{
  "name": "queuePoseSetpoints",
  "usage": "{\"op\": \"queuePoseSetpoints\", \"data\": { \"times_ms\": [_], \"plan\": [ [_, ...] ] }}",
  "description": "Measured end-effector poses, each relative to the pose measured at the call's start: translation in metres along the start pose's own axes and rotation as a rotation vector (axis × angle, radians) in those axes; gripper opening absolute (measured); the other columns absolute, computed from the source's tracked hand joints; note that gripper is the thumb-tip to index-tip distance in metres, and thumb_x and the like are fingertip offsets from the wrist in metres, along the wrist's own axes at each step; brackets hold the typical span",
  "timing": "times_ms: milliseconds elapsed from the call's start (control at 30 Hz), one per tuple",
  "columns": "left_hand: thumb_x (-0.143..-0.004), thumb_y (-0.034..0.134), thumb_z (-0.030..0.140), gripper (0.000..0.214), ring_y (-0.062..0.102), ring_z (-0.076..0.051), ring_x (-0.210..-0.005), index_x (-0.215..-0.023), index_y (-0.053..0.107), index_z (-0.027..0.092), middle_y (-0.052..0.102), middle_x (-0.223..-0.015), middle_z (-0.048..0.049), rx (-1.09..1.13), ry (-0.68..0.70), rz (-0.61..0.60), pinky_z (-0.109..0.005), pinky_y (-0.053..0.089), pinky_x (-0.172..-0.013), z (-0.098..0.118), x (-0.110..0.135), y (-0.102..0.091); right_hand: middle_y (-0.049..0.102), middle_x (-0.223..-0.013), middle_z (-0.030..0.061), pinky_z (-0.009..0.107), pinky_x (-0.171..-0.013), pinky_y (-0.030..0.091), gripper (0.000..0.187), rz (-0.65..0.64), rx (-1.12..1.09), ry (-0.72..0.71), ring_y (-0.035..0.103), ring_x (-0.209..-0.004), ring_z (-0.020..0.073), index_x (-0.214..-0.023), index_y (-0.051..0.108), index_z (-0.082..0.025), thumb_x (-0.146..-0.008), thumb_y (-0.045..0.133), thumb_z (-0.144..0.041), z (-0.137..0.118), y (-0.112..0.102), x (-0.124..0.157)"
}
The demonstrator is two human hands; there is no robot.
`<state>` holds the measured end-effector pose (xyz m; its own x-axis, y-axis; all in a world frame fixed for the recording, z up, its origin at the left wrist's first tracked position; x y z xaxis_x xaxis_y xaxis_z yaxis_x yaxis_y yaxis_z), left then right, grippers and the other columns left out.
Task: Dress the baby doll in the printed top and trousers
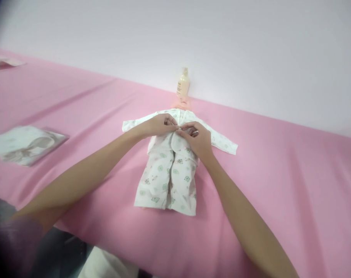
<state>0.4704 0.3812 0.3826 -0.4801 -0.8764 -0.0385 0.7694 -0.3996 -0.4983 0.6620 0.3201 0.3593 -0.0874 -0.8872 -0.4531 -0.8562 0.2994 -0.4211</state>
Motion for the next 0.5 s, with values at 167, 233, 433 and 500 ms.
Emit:
{"op": "queuePoseSetpoints", "data": {
  "times_ms": [167, 233, 433, 500],
  "plan": [
    [-0.092, 0.079, 0.040, 0.031, 0.065, -0.018, -0.078, -0.114, 0.067, 0.020, 0.074, -0.102, -0.0057, -0.033, 0.005, 0.065, -0.029, 0.046, -0.064, -0.002, -0.006, -0.010, 0.072, -0.128, 0.0107, 0.040, -0.075, 0.062, 0.035, -0.099, 0.175, -0.177, 0.069, -0.093, 0.0248, -0.135, 0.072, -0.028, -0.102, 0.066, -0.038, -0.008, -0.021, -0.029],
    [-0.096, 0.073, 0.033, 0.028, 0.065, -0.016, -0.079, -0.120, 0.066, 0.020, 0.074, -0.113, -0.0067, -0.068, 0.056, 0.122, -0.028, 0.048, -0.067, -0.004, -0.016, -0.014, 0.068, -0.139, 0.0124, 0.045, -0.085, 0.062, 0.035, -0.189, 0.293, -0.285, 0.069, -0.103, 0.0281, -0.135, 0.073, -0.028, -0.104, 0.057, -0.030, -0.009, -0.023, -0.048],
    [-0.095, 0.072, 0.030, 0.023, 0.059, -0.014, -0.076, -0.116, 0.078, 0.023, 0.074, -0.109, -0.0038, -0.128, 0.260, 0.121, -0.029, 0.049, -0.077, -0.010, -0.045, -0.017, 0.076, -0.117, 0.0096, 0.052, -0.097, 0.053, 0.020, -0.422, 0.489, -0.432, 0.066, -0.105, 0.0326, -0.114, 0.079, -0.028, -0.103, 0.063, -0.030, -0.006, -0.022, -0.085],
    [-0.094, 0.074, 0.033, 0.022, 0.056, -0.013, -0.074, -0.113, 0.080, 0.023, 0.074, -0.105, -0.0031, -0.091, 0.258, 0.120, -0.028, 0.049, -0.076, -0.011, -0.047, -0.018, 0.072, -0.112, 0.0110, 0.051, -0.095, 0.053, 0.016, -0.375, 0.481, -0.484, 0.064, -0.104, 0.0327, -0.107, 0.078, -0.026, -0.103, 0.063, -0.032, -0.004, -0.023, -0.086]
  ]
}}
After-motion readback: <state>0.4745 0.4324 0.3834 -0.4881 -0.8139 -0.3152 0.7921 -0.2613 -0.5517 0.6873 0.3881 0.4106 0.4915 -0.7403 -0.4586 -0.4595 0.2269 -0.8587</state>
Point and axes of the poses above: each hand's wrist, its own x-axis away from the middle knuckle, its own y-axis out of the palm, z = x × y, the point moved 4 cm from there along -x, towards the middle knuckle
